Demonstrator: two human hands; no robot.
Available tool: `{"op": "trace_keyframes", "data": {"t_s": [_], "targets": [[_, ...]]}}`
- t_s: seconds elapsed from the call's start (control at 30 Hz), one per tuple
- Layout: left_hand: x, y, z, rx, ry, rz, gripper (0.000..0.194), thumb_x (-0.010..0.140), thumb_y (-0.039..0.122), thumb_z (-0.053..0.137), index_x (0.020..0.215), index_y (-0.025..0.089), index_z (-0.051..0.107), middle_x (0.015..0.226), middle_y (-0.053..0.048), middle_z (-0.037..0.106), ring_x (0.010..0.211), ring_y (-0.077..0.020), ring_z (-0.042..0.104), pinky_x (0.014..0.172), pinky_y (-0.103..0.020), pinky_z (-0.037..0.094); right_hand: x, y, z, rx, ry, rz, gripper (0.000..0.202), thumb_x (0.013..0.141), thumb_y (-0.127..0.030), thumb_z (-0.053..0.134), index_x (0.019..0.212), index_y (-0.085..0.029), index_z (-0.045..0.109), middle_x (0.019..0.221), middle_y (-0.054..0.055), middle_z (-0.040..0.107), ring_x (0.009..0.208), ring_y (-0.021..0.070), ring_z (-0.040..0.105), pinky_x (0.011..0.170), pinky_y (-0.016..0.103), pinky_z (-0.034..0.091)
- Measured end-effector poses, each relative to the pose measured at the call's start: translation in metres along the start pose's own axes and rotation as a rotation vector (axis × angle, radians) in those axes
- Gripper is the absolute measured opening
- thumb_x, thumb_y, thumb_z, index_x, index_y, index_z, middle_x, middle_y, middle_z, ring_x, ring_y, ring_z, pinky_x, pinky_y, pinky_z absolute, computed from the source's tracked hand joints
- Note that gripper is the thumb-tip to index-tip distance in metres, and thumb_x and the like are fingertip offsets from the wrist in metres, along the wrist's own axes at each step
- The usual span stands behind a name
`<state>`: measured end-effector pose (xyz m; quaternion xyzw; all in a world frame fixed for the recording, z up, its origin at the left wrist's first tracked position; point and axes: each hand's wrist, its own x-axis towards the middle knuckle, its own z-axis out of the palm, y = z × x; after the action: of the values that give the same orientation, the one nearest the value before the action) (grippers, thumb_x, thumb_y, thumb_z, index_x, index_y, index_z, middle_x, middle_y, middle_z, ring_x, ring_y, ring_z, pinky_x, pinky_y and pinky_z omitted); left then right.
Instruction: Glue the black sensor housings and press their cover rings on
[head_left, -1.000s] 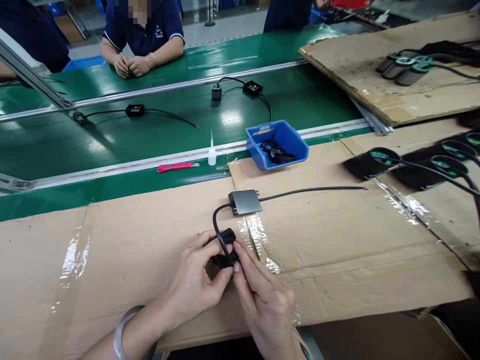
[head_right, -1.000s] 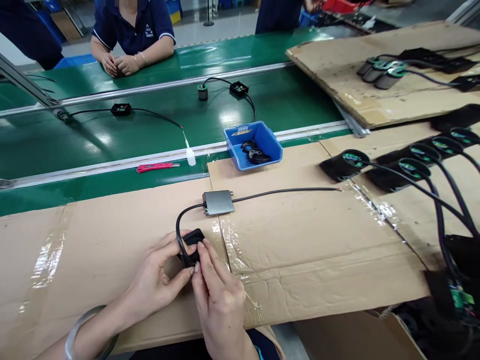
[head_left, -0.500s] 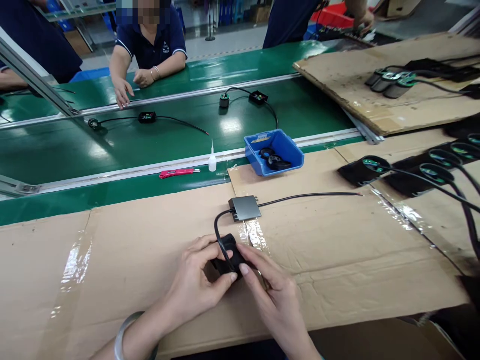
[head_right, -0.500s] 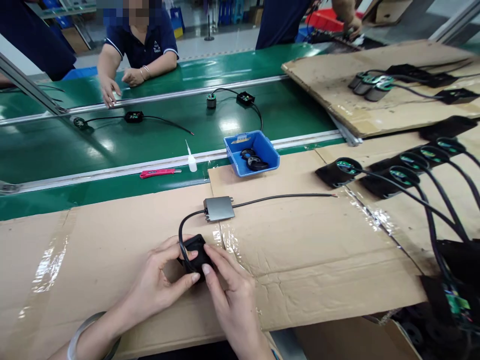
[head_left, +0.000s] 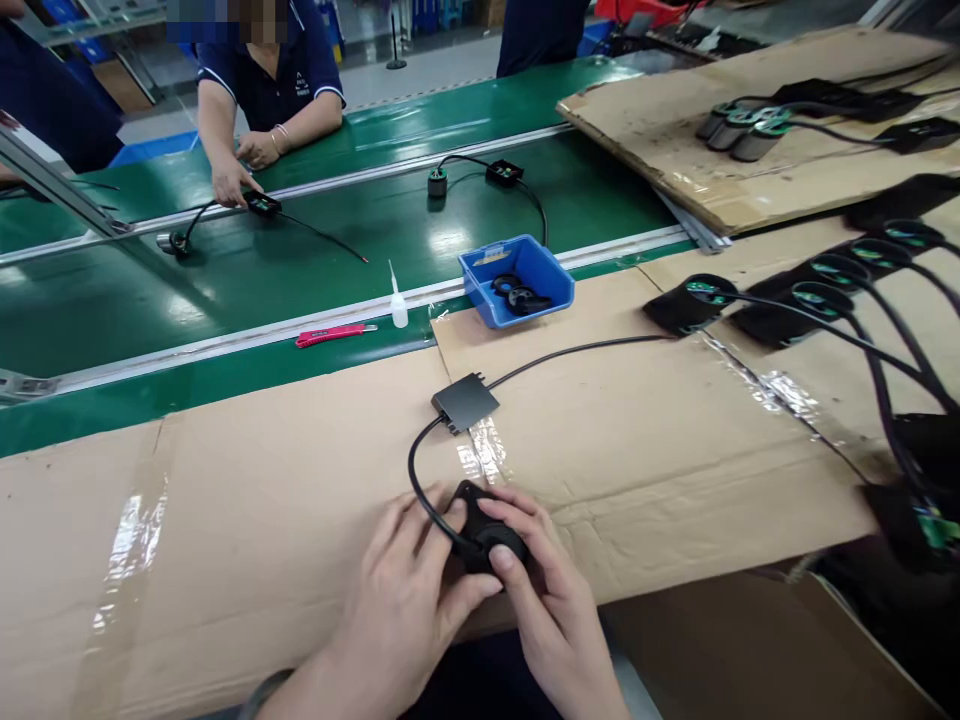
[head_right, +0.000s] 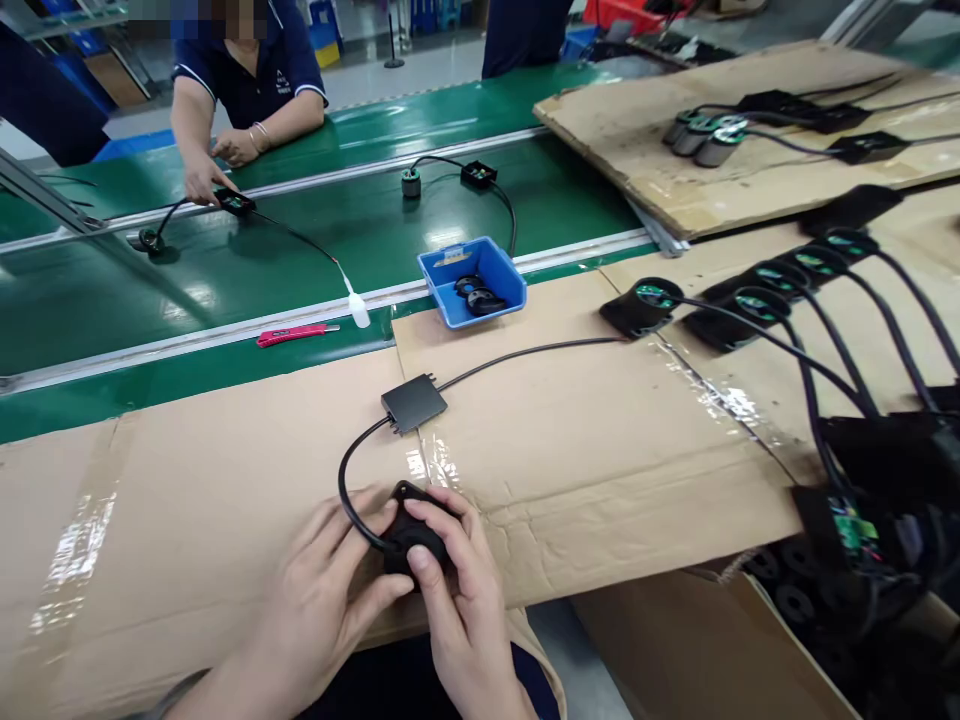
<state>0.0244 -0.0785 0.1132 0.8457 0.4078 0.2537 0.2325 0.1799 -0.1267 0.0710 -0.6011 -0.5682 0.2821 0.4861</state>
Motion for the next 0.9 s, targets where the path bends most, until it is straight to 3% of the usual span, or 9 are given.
{"op": "trace_keyframes", "data": {"t_s": [0.07, 0.13, 0.2, 0.27, 0.37, 0.53, 0.63, 0.77, 0.9], "targets": [[0.005, 0.009, -0.011, 0.22, 0.064, 0.137, 0.009, 0.097, 0.021, 0.059, 0.102, 0.015, 0.065, 0.088, -0.009, 0.069, 0.085, -0.0254, 0.064, 0.073, -0.039, 0.055, -0.005, 0.002, -0.007, -0.059, 0.018, -0.057, 0.029, 0.1, -0.021, 0.05, 0.127, -0.03, 0.059, 0.135, 0.004, 0.055, 0.131, 0.0118, 0.051, 0.108, 0.02, 0.044], [0.015, 0.013, -0.018, 0.296, 0.039, 0.201, 0.013, 0.095, 0.019, 0.059, 0.106, 0.015, 0.065, 0.089, -0.01, 0.068, 0.083, -0.0264, 0.064, 0.071, -0.041, 0.055, -0.006, 0.007, -0.015, -0.107, 0.015, -0.117, 0.03, 0.099, -0.018, 0.052, 0.128, -0.027, 0.057, 0.139, 0.005, 0.052, 0.134, 0.0133, 0.048, 0.111, 0.022, 0.041], [0.028, 0.012, -0.016, 0.245, -0.126, 0.228, 0.031, 0.097, 0.023, 0.052, 0.126, 0.013, 0.058, 0.114, -0.017, 0.067, 0.105, -0.0321, 0.063, 0.084, -0.048, 0.056, -0.005, 0.014, -0.025, -0.126, 0.017, -0.205, 0.03, 0.098, -0.017, 0.053, 0.127, -0.026, 0.056, 0.138, 0.006, 0.054, 0.135, 0.015, 0.047, 0.114, 0.026, 0.039], [0.043, 0.009, -0.008, 0.102, -0.395, 0.231, 0.042, 0.099, 0.023, 0.045, 0.141, 0.014, 0.048, 0.138, -0.018, 0.058, 0.13, -0.0313, 0.053, 0.102, -0.049, 0.05, -0.001, 0.025, -0.034, -0.131, 0.03, -0.291, 0.026, 0.099, -0.018, 0.052, 0.123, -0.026, 0.057, 0.134, 0.006, 0.058, 0.133, 0.016, 0.05, 0.113, 0.029, 0.04], [0.065, 0.009, 0.007, -0.088, -0.62, 0.126, 0.044, 0.099, 0.024, 0.043, 0.142, 0.021, 0.046, 0.144, -0.014, 0.054, 0.134, -0.0261, 0.05, 0.109, -0.042, 0.045, 0.004, 0.044, -0.039, -0.139, 0.114, -0.28, 0.02, 0.102, -0.025, 0.047, 0.119, -0.026, 0.058, 0.132, 0.007, 0.059, 0.127, 0.0165, 0.055, 0.104, 0.028, 0.049], [0.097, 0.017, 0.017, -0.103, -0.653, 0.02, 0.018, 0.084, 0.02, 0.054, 0.102, 0.02, 0.057, 0.103, -0.007, 0.063, 0.096, -0.0238, 0.061, 0.087, -0.036, 0.05, 0.006, 0.06, -0.015, -0.169, 0.317, -0.051, 0.031, 0.104, -0.041, 0.039, 0.115, -0.028, 0.065, 0.133, 0.01, 0.054, 0.133, 0.0247, 0.05, 0.107, 0.041, 0.048], [0.113, 0.016, 0.014, -0.075, -0.739, 0.078, 0.013, 0.08, 0.022, 0.059, 0.09, 0.021, 0.052, 0.092, -0.002, 0.062, 0.086, -0.0212, 0.058, 0.076, -0.03, 0.048, 0.009, 0.059, 0.002, -0.096, 0.391, -0.004, 0.035, 0.105, -0.042, 0.034, 0.112, -0.028, 0.064, 0.131, 0.009, 0.055, 0.13, 0.0216, 0.053, 0.104, 0.035, 0.05], [0.12, 0.009, 0.013, -0.045, -0.779, 0.125, 0.01, 0.084, 0.025, 0.058, 0.091, 0.022, 0.051, 0.097, -0.002, 0.065, 0.09, -0.0211, 0.061, 0.078, -0.03, 0.048, 0.023, 0.058, 0.009, -0.102, 0.497, -0.014, 0.038, 0.105, -0.043, 0.032, 0.096, -0.025, 0.064, 0.116, 0.008, 0.063, 0.116, 0.0199, 0.062, 0.095, 0.029, 0.054], [0.115, 0.0, 0.026, -0.028, -0.761, 0.134, 0.025, 0.088, 0.023, 0.049, 0.112, 0.019, 0.055, 0.114, -0.011, 0.068, 0.107, -0.0271, 0.064, 0.092, -0.037, 0.05, 0.042, 0.053, 0.005, -0.275, 0.493, -0.1, 0.038, 0.104, -0.041, 0.036, 0.082, -0.025, 0.061, 0.082, 0.004, 0.066, 0.079, 0.0198, 0.067, 0.071, 0.03, 0.056]]}}
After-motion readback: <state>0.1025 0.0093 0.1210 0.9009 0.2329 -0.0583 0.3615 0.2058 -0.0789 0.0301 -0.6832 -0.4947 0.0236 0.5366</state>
